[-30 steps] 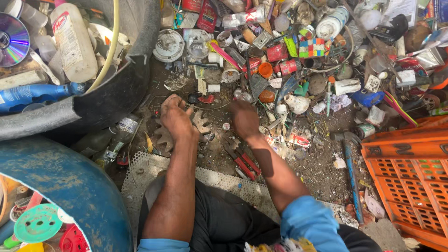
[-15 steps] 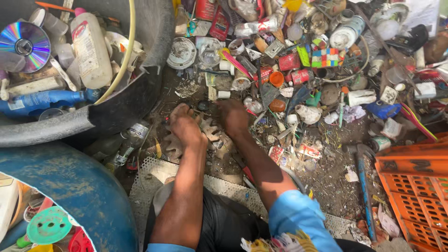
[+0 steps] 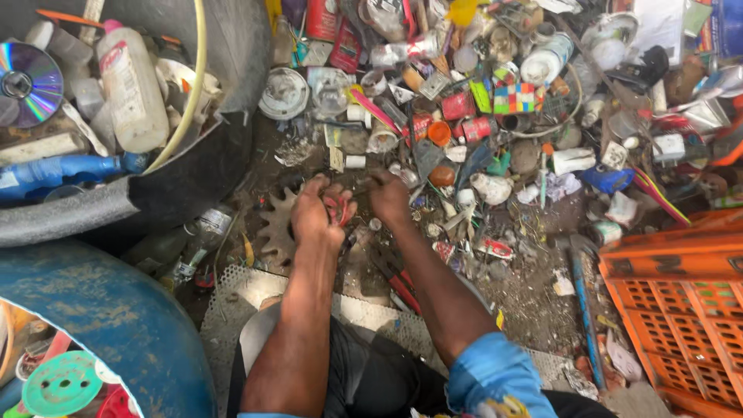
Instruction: The person sorts through a pile of scrap materials, picking up various metal and plastic components and placing them into different containers.
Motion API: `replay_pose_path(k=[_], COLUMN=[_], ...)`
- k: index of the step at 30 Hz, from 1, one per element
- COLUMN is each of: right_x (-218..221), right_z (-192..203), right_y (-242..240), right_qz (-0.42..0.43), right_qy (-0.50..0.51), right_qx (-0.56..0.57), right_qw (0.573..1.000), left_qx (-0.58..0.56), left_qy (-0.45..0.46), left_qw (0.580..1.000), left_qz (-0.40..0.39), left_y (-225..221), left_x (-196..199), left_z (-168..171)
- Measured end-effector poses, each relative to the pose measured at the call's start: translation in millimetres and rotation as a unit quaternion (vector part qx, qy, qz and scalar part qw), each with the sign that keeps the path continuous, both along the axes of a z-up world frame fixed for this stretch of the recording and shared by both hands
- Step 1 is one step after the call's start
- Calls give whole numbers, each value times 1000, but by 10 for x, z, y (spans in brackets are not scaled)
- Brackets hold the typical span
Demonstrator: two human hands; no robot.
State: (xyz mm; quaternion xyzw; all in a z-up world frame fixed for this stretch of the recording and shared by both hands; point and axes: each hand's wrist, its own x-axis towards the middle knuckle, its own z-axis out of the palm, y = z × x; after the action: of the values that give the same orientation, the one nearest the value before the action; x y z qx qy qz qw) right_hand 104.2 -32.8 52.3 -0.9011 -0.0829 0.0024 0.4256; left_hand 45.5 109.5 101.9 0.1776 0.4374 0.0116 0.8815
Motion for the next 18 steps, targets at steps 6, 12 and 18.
replay_pose_path(k=[6,12,18], right_x=[486,379,-278], right_z=[-323,-429,133], right_y=[734,145,-505], right_qz=[21,-114,-18], right_qy=[23,215,297], right_qx=[-238,255,504], right_qw=[971,936,811], left_qx=[131,140,37], left_qy=[-34,12,-34], left_qw=[983,988,989], left_qz=[127,60,-137], left_y=[134,134,-139], left_x=[12,96,58], left_z=[-160,11,82])
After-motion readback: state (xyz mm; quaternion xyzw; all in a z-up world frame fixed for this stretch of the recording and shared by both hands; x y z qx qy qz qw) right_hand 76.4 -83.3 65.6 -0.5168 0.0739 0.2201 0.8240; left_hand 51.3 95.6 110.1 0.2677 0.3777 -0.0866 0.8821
